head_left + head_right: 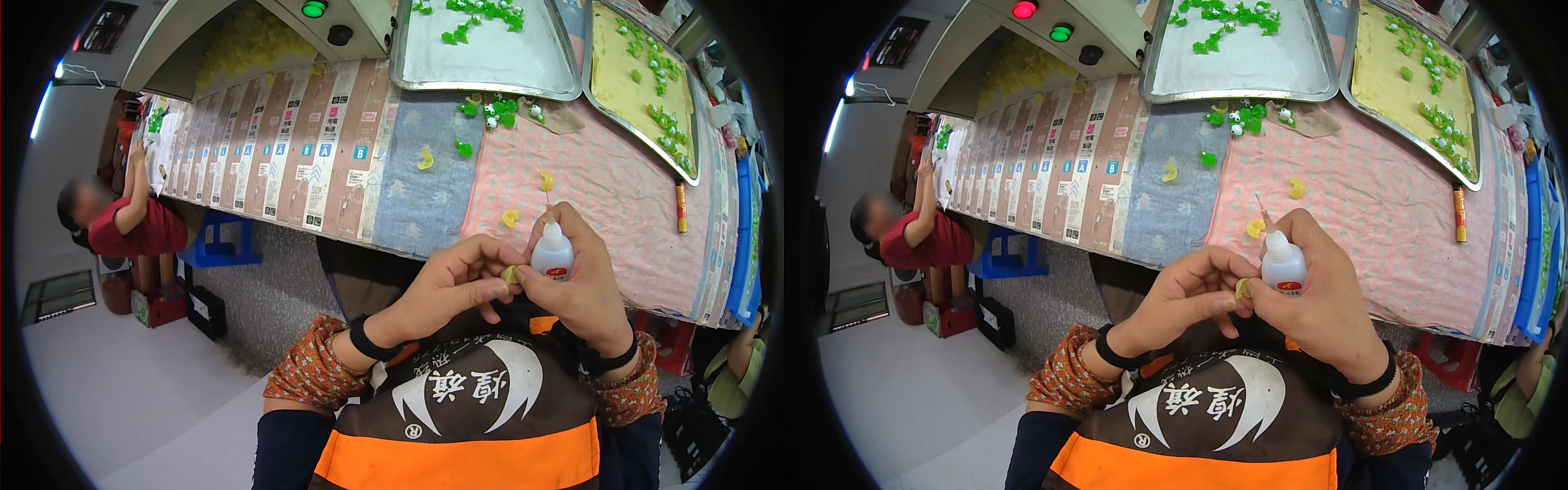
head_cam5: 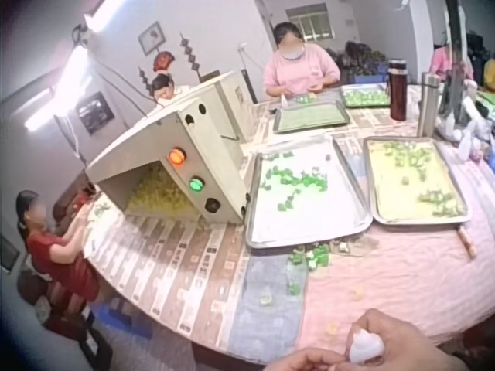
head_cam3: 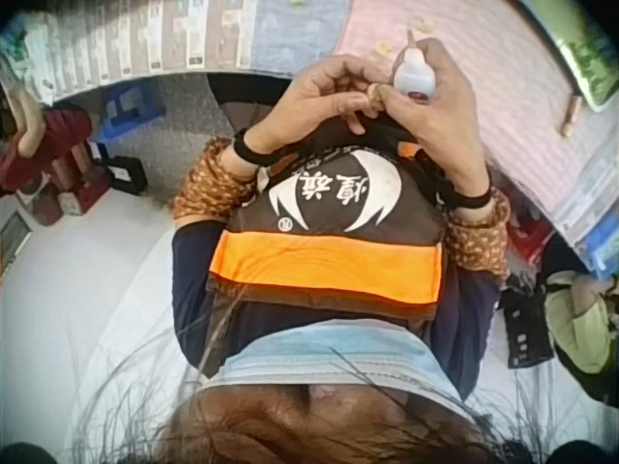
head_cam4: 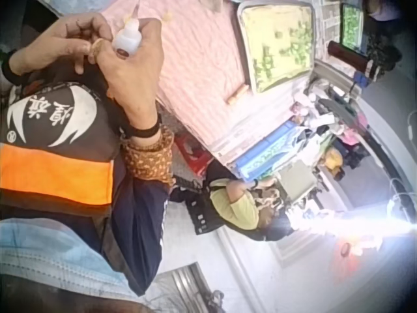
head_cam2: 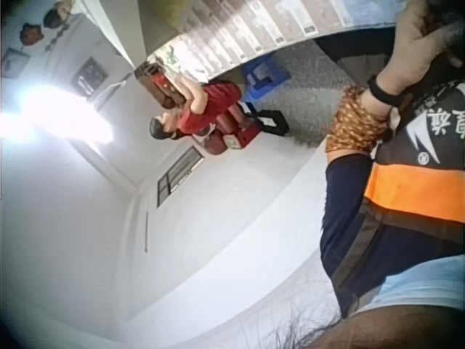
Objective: Applying glue to small plastic pieces and assembling toy components on a workstation.
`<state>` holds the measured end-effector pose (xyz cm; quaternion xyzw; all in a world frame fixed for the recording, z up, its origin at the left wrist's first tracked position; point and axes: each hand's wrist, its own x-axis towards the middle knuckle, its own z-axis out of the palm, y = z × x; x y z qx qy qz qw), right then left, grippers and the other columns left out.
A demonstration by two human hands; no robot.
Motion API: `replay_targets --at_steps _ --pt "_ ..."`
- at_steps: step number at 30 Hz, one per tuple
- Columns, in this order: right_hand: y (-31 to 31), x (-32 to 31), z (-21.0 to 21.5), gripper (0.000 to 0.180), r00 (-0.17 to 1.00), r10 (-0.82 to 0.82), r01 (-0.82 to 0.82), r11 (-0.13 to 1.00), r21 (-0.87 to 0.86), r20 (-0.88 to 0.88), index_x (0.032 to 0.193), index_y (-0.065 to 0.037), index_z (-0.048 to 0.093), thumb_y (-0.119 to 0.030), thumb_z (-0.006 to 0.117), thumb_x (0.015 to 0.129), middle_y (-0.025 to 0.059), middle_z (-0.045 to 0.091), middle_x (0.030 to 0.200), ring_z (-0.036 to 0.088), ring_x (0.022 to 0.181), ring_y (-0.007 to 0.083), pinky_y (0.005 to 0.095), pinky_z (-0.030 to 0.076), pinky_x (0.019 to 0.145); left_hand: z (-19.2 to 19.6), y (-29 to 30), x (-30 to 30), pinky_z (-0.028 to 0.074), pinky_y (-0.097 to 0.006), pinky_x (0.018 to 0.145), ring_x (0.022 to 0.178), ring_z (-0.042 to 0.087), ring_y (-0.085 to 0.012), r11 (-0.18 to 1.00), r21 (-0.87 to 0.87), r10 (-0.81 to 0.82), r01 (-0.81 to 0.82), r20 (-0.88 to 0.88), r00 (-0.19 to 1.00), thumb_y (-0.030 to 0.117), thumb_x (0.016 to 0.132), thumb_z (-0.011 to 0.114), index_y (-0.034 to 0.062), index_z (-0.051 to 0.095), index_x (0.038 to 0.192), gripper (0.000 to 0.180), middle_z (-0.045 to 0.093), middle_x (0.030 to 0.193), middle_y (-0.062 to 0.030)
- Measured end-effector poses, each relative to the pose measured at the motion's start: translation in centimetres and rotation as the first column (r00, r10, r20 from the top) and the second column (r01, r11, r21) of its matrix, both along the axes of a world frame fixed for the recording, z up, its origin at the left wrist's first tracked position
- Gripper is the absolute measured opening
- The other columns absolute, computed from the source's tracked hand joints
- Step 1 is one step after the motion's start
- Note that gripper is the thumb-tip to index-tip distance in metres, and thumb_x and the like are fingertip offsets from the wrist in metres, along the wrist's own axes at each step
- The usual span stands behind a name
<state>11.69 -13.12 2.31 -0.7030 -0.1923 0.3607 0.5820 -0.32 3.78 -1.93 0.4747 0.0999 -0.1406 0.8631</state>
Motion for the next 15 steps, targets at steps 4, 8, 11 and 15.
replay_targets --at_steps 4,8,11,15 --pt "0.2 -0.3 -0.1 0.03 1.0 0.008 -0.009 0.999 -0.049 -0.007 0.097 -0.004 0.048 -0.006 0.073 0.082 0.0034 0.058 0.083 0.055 0.075 0.0092 0.0288 0.047 0.064 -0.6 0.0 -0.4 0.061 -0.028 0.071 0.099 0.066 -0.016 1.0 0.005 0.018 -0.019 0.025 1.0 0.013 0.1 0.059 0.001 0.05 0.131 0.034 0.065 0.11 -0.0104" --pt "0.3 -0.6 -0.7 0.032 0.996 -0.012 0.017 0.999 -0.051 0.086 0.101 -0.004 0.048 -0.007 0.074 0.083 0.0049 0.058 0.084 0.056 0.076 0.0106 0.0297 0.047 0.064 -1.7 0.5 -1.0 0.062 -0.029 0.071 0.1 0.067 -0.0179 0.991 -0.122 0.049 -0.053 -0.037 0.998 0.014 0.101 0.06 0.0013 0.051 0.128 0.031 0.065 0.112 -0.0115" --pt "-0.4 -0.9 -0.7 0.034 0.98 -0.057 0.051 0.998 0.037 0.188 0.105 -0.004 0.048 -0.006 0.074 0.084 0.0056 0.058 0.084 0.056 0.074 0.0124 0.0303 0.048 0.064 -1.8 0.6 -1.5 0.064 -0.031 0.071 0.101 0.069 -0.0205 0.972 -0.191 0.118 -0.135 -0.096 0.988 0.015 0.101 0.06 0.0024 0.052 0.125 0.029 0.066 0.113 -0.0142" --pt "-2.1 -0.9 0.7 0.032 0.964 0.029 -0.02 0.999 -0.037 0.263 0.111 -0.001 0.056 -0.005 0.073 0.085 0.0082 0.061 0.089 0.062 0.079 0.014 0.0311 0.05 0.067 -2.5 1.1 -2.1 0.064 -0.033 0.072 0.099 0.07 -0.0226 0.929 -0.309 0.185 -0.203 -0.087 0.979 0.015 0.1 0.06 0.0046 0.05 0.124 0.028 0.066 0.116 -0.0177"
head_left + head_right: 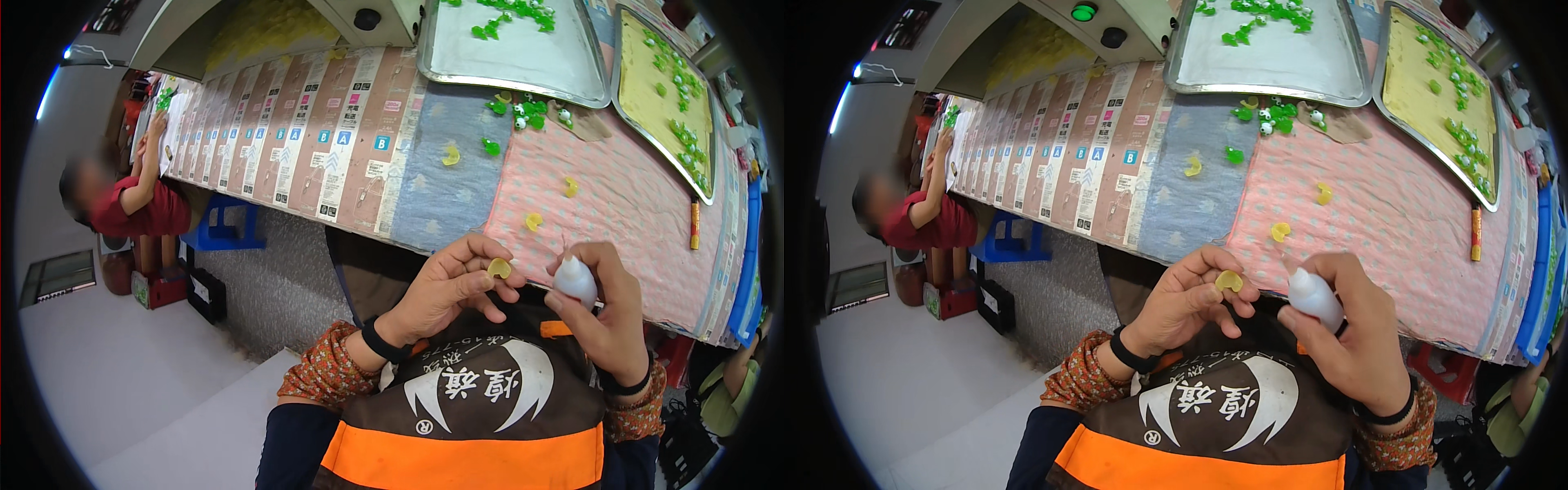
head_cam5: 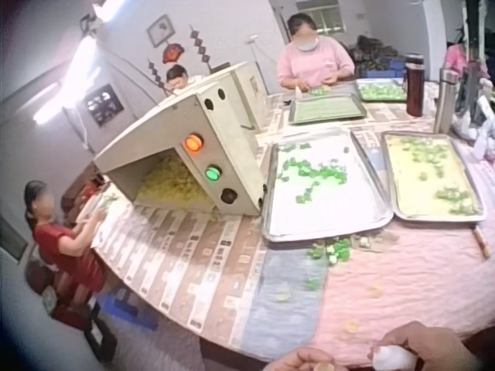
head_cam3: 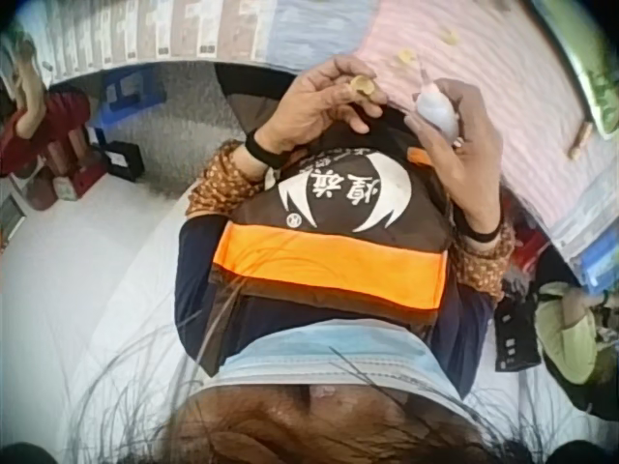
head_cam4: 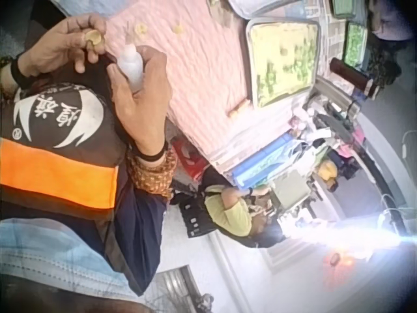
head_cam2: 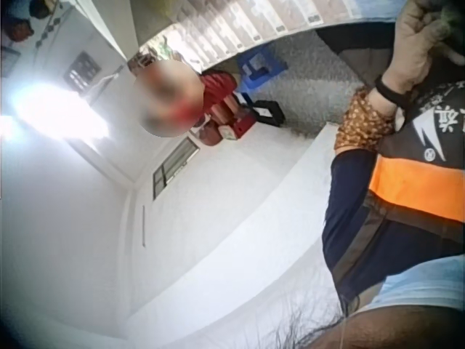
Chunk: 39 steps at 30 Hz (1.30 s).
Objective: Applying glue to small plastic pieces and assembling toy components on a workstation.
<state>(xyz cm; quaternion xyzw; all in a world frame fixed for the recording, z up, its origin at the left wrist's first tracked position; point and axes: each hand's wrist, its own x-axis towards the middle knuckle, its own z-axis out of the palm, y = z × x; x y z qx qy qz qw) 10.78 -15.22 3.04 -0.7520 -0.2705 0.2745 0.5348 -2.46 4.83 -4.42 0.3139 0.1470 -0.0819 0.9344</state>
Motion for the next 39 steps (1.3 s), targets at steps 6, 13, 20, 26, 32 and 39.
replay_targets --at_steps 6,13,20,26,32,39 --pt "-0.6 -1.0 -0.3 0.036 0.939 0.078 -0.118 0.988 0.102 0.335 0.114 0.003 0.061 -0.006 0.075 0.082 0.0129 0.066 0.098 0.065 0.069 0.0185 0.0298 0.05 0.061 -0.6 0.2 -0.3 0.064 -0.033 0.071 0.101 0.07 -0.023 0.998 -0.036 0.044 -0.042 0.054 0.998 0.015 0.099 0.062 0.0056 0.049 0.123 0.029 0.066 0.117 -0.0187" --pt "-0.8 -1.4 0.0 0.045 0.902 0.083 -0.186 0.96 0.209 0.423 0.11 0.003 0.063 -0.009 0.085 0.073 0.0119 0.064 0.076 0.058 0.056 0.023 0.0333 0.044 0.051 -1.3 0.0 -0.5 0.064 -0.033 0.075 0.106 0.069 -0.0216 0.99 -0.127 0.077 -0.06 0.131 0.988 0.01 0.099 0.062 0.0049 0.05 0.127 0.031 0.065 0.121 -0.0165" --pt "-0.2 -1.4 0.3 0.04 0.839 0.14 -0.247 0.959 0.139 0.526 0.102 0.001 0.065 -0.009 0.086 0.07 0.0093 0.063 0.072 0.058 0.054 0.0258 0.0355 0.042 0.049 -1.2 -0.3 -0.7 0.064 -0.034 0.075 0.107 0.069 -0.0236 0.992 -0.115 0.055 -0.042 0.114 0.992 0.01 0.098 0.062 0.0049 0.051 0.128 0.032 0.065 0.122 -0.0173" --pt "-0.3 -1.5 0.1 0.039 0.828 0.139 -0.244 0.962 0.125 0.543 0.101 0.0 0.064 -0.009 0.086 0.07 0.0098 0.062 0.072 0.059 0.054 0.0261 0.036 0.042 0.049 -0.9 -0.4 -0.6 0.063 -0.033 0.072 0.103 0.07 -0.0223 0.996 -0.084 0.049 -0.043 0.069 0.996 0.014 0.097 0.065 0.006 0.05 0.123 0.031 0.066 0.12 -0.0198" --pt "-0.1 -1.6 -0.1 0.039 0.83 0.126 -0.234 0.963 0.134 0.544 0.101 0.001 0.064 -0.008 0.085 0.07 0.0098 0.062 0.071 0.06 0.055 0.0271 0.0368 0.043 0.049 -1.0 -0.5 -0.6 0.064 -0.033 0.072 0.103 0.069 -0.0218 0.996 -0.084 0.043 -0.037 0.074 0.996 0.012 0.097 0.065 0.0053 0.05 0.123 0.03 0.066 0.119 -0.0193" --pt "-0.1 -1.6 0.0 0.038 0.834 0.169 -0.249 0.965 0.085 0.526 0.102 0.0 0.064 -0.009 0.085 0.071 0.0095 0.061 0.072 0.061 0.057 0.0271 0.0374 0.044 0.051 -0.9 -0.6 -0.5 0.063 -0.032 0.071 0.101 0.069 -0.0204 0.997 -0.069 0.038 -0.033 0.067 0.997 0.013 0.096 0.066 0.0049 0.051 0.121 0.03 0.066 0.118 -0.0183"
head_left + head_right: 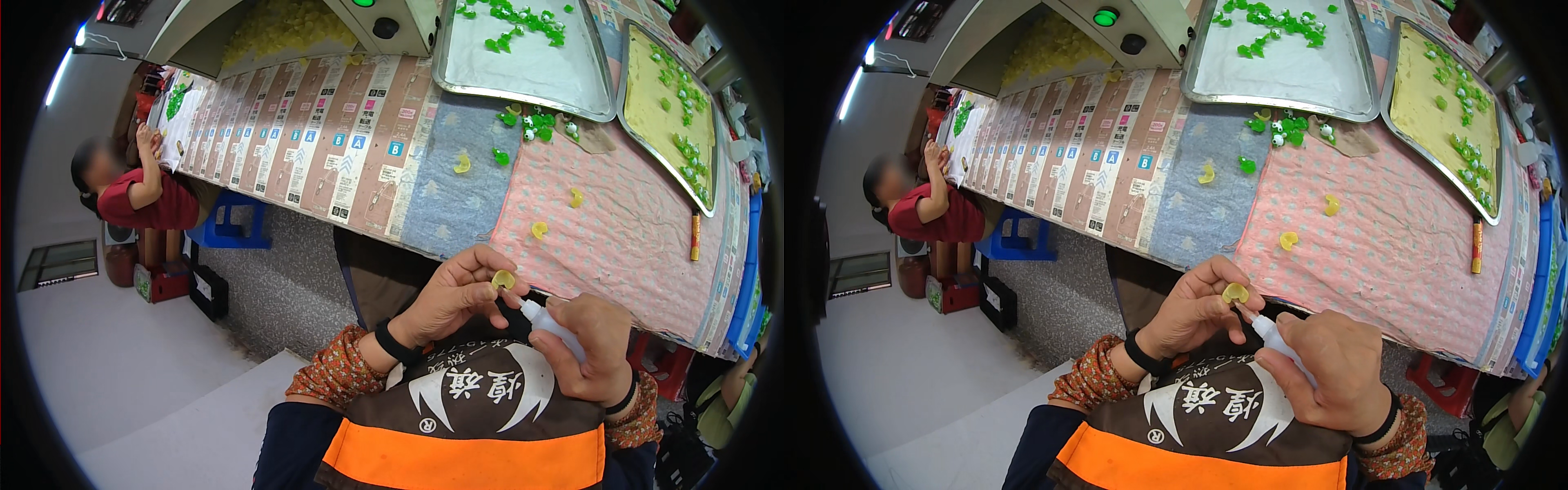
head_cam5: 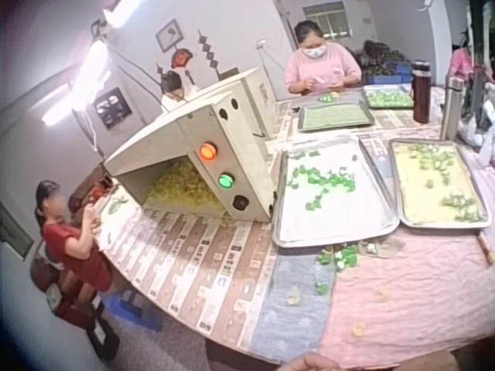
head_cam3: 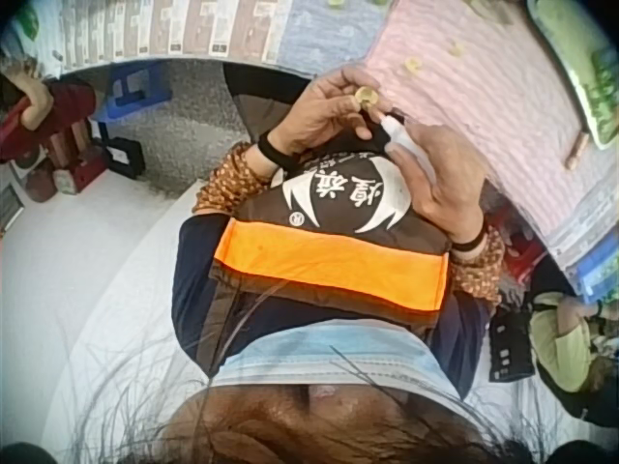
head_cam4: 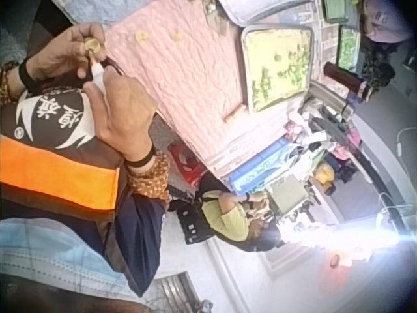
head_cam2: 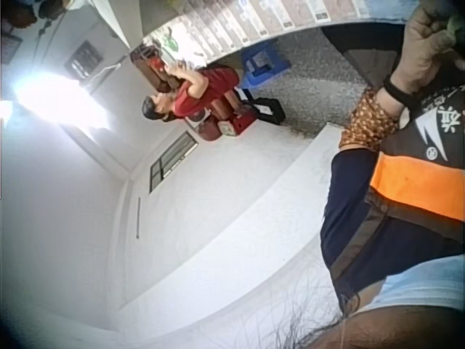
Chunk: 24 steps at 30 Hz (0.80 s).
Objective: Applying glue to small plastic pieces and assembling toy components on a workstation.
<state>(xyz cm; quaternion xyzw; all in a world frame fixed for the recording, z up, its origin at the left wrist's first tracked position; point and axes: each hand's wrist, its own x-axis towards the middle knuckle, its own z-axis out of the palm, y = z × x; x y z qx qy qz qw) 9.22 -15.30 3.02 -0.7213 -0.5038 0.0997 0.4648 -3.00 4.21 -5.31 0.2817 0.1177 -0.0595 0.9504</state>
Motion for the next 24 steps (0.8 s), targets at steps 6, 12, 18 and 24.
replay_targets --at_steps 6,12,18,24 --pt "0.0 0.0 0.0 0.037 1.0 -0.022 0.022 1.0 -0.012 0.017 0.102 0.0 0.064 -0.008 0.085 0.072 0.0098 0.062 0.073 0.061 0.058 0.0269 0.0373 0.044 0.051 -0.2 0.1 0.0 0.063 -0.031 0.074 0.105 0.068 -0.0203 1.0 -0.015 -0.014 0.015 0.046 0.999 0.015 0.099 0.063 0.0052 0.053 0.124 0.028 0.065 0.118 -0.0152" --pt "-0.2 -0.1 -0.5 0.037 0.998 -0.066 0.067 0.997 0.046 -0.01 0.101 0.0 0.065 -0.008 0.085 0.071 0.011 0.064 0.076 0.061 0.059 0.0275 0.0365 0.045 0.052 0.1 -0.2 -0.1 0.064 -0.032 0.069 0.099 0.068 -0.0219 1.0 -0.018 0.024 -0.025 -0.031 0.999 0.017 0.099 0.063 0.0043 0.053 0.121 0.027 0.065 0.114 -0.0174" --pt "-0.4 -0.1 -0.4 0.032 0.994 -0.104 0.105 0.994 0.029 -0.029 0.096 0.001 0.065 -0.007 0.084 0.072 0.0121 0.065 0.077 0.061 0.059 0.0276 0.0359 0.045 0.053 0.8 -0.6 -0.2 0.063 -0.033 0.077 0.103 0.069 -0.0237 0.993 0.101 0.072 -0.063 -0.09 0.993 0.016 0.101 0.06 0.003 0.053 0.12 0.025 0.065 0.117 -0.0184" --pt "-0.2 -0.3 -0.4 0.031 0.993 -0.116 0.116 0.993 0.018 -0.012 0.098 0.0 0.066 -0.008 0.084 0.073 0.0114 0.065 0.077 0.06 0.059 0.0273 0.0364 0.044 0.053 1.3 -1.0 -0.4 0.061 -0.036 0.086 0.108 0.068 -0.0257 0.955 0.268 0.161 -0.13 -0.098 0.982 0.012 0.101 0.058 0.0008 0.052 0.122 0.024 0.063 0.126 -0.0228"
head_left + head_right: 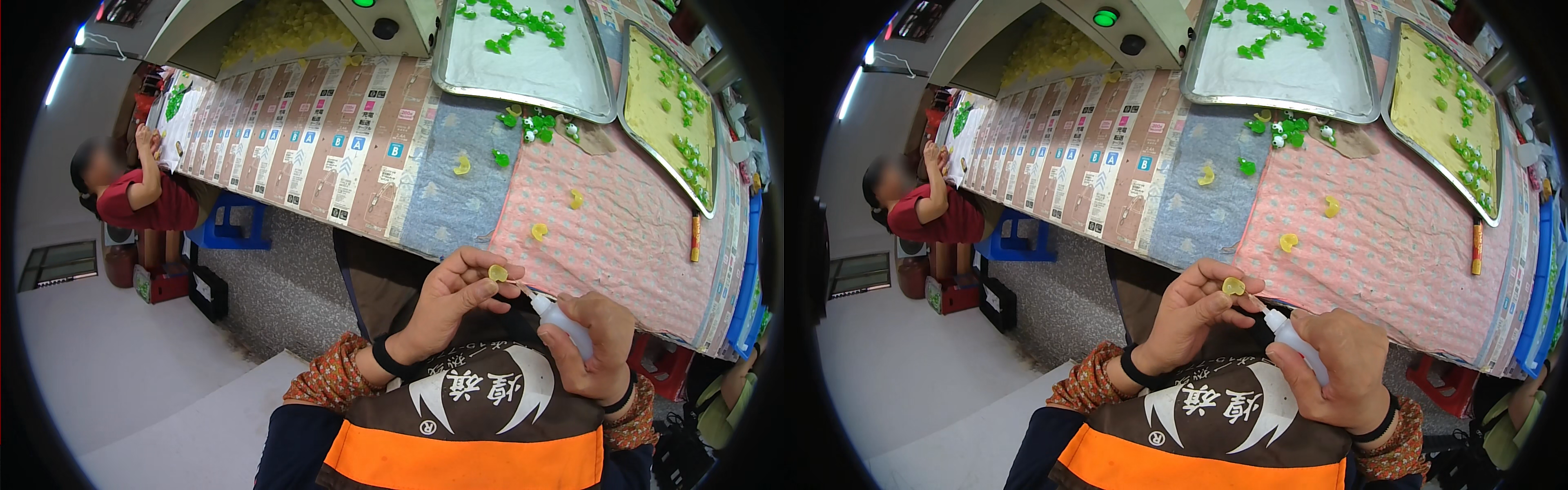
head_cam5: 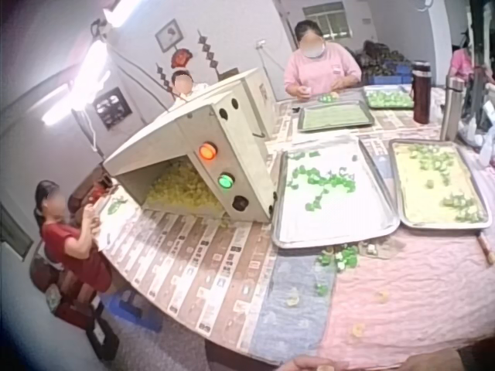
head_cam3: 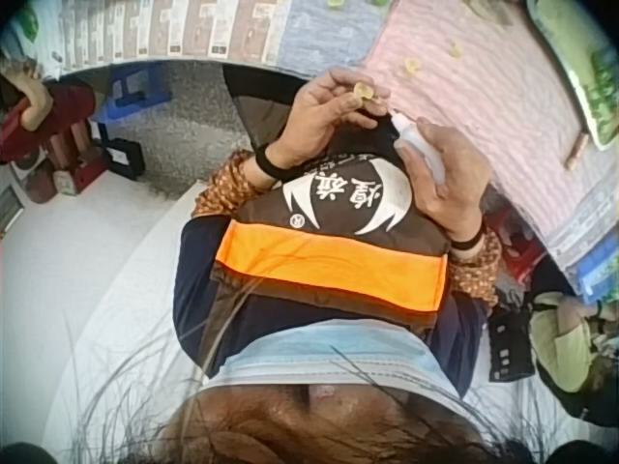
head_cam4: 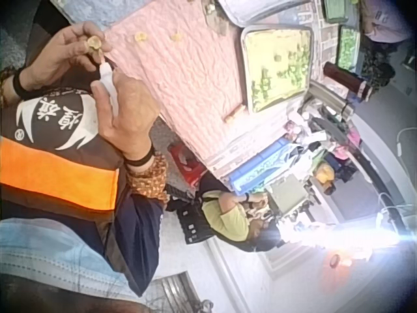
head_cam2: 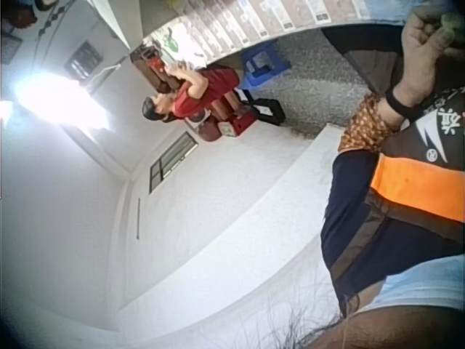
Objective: Applying glue to small plastic pieces and assembling toy components on a workstation.
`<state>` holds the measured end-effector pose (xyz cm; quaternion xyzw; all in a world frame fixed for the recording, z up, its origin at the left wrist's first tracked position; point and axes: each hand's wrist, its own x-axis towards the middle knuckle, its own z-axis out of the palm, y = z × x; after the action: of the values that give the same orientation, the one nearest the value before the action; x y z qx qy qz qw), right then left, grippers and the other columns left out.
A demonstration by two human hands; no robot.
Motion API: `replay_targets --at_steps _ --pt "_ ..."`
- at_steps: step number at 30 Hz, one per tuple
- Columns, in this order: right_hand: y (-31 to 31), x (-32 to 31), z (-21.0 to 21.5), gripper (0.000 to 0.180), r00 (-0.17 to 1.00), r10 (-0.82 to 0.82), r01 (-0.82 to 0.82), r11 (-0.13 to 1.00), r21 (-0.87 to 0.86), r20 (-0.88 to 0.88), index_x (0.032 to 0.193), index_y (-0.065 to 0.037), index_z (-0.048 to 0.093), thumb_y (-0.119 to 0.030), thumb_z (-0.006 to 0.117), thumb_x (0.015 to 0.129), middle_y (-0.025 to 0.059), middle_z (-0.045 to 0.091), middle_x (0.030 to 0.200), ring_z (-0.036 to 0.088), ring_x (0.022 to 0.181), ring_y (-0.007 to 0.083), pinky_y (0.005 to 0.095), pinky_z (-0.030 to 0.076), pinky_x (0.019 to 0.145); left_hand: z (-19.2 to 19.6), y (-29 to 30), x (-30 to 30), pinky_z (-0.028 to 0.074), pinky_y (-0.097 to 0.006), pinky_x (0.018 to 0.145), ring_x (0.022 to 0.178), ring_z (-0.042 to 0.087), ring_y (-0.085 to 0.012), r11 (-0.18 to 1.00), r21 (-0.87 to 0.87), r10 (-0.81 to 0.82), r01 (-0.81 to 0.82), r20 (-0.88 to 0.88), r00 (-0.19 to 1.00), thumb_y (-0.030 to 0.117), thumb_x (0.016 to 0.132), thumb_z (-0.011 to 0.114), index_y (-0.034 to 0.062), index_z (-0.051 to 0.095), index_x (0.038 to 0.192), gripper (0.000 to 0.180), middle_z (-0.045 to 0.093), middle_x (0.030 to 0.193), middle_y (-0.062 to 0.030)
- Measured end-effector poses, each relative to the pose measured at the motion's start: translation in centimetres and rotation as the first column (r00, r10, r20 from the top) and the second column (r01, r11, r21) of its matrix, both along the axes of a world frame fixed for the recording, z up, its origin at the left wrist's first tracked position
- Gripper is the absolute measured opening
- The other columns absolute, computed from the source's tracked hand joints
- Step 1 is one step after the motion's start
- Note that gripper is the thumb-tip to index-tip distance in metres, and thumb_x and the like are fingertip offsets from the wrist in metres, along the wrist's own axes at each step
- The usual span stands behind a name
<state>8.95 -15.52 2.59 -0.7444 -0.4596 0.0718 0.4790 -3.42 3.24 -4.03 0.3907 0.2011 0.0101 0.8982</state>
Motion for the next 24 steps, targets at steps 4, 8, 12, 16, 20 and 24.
replay_targets --at_steps 4,8,12,16,20,24 --pt "0.14 -0.08 -0.3 0.032 1.0 0.006 -0.006 1.0 -0.003 0.009 0.098 -0.001 0.066 -0.009 0.084 0.074 0.011 0.064 0.076 0.06 0.059 0.0276 0.0367 0.044 0.054 0.16 -0.01 -0.1 0.061 -0.036 0.087 0.11 0.068 -0.0259 0.999 0.032 0.012 -0.011 -0.013 1.0 0.011 0.101 0.058 0.0 0.051 0.123 0.025 0.062 0.128 -0.0245" --pt "0.29 -0.16 -0.44 0.031 1.0 0.006 -0.005 1.0 -0.024 0.028 0.099 -0.001 0.066 -0.01 0.083 0.075 0.0112 0.063 0.074 0.06 0.059 0.0281 0.0369 0.044 0.053 0.14 -0.1 -0.2 0.061 -0.036 0.088 0.11 0.068 -0.0258 0.999 0.042 0.017 -0.017 -0.001 1.0 0.011 0.101 0.058 0.0 0.051 0.123 0.025 0.062 0.128 -0.024" --pt "0.43 -0.16 -0.43 0.03 0.999 0.011 -0.009 0.999 -0.046 0.032 0.099 -0.001 0.065 -0.01 0.083 0.076 0.0115 0.062 0.073 0.06 0.058 0.0283 0.037 0.044 0.052 -0.03 -0.05 -0.38 0.059 -0.034 0.09 0.112 0.067 -0.0237 0.999 0.042 0.008 -0.009 0.011 1.0 0.01 0.1 0.059 0.0014 0.052 0.124 0.026 0.062 0.13 -0.021" --pt "0.32 -0.22 -0.68 0.031 0.999 0.012 -0.01 0.998 -0.056 0.032 0.099 -0.001 0.065 -0.011 0.083 0.076 0.0116 0.062 0.073 0.061 0.059 0.0286 0.0372 0.045 0.053 0.03 0.0 -0.41 0.057 -0.032 0.093 0.115 0.066 -0.0215 0.999 0.051 -0.002 0.001 0.03 1.0 0.007 0.1 0.059 0.0026 0.053 0.124 0.026 0.062 0.132 -0.0182" --pt "0.18 -0.24 -0.95 0.032 0.999 0.022 -0.02 0.998 -0.057 0.026 0.099 0.0 0.065 -0.011 0.083 0.076 0.0118 0.063 0.074 0.063 0.061 0.029 0.0375 0.046 0.054 0.07 -0.07 -0.38 0.057 -0.032 0.093 0.115 0.065 -0.021 0.998 0.06 0.008 -0.01 0.04 0.999 0.005 0.1 0.059 0.0022 0.053 0.124 0.025 0.062 0.132 -0.0177" --pt "0.29 -0.28 -0.69 0.032 0.999 0.018 -0.016 0.998 -0.062 0.028 0.099 0.0 0.065 -0.011 0.083 0.075 0.0118 0.064 0.075 0.063 0.062 0.0292 0.0376 0.046 0.054 -0.2 -0.05 -0.42 0.057 -0.032 0.093 0.115 0.065 -0.0205 0.995 0.095 0.02 -0.027 0.07 0.997 0.004 0.099 0.059 0.002 0.053 0.123 0.025 0.061 0.133 -0.0173"
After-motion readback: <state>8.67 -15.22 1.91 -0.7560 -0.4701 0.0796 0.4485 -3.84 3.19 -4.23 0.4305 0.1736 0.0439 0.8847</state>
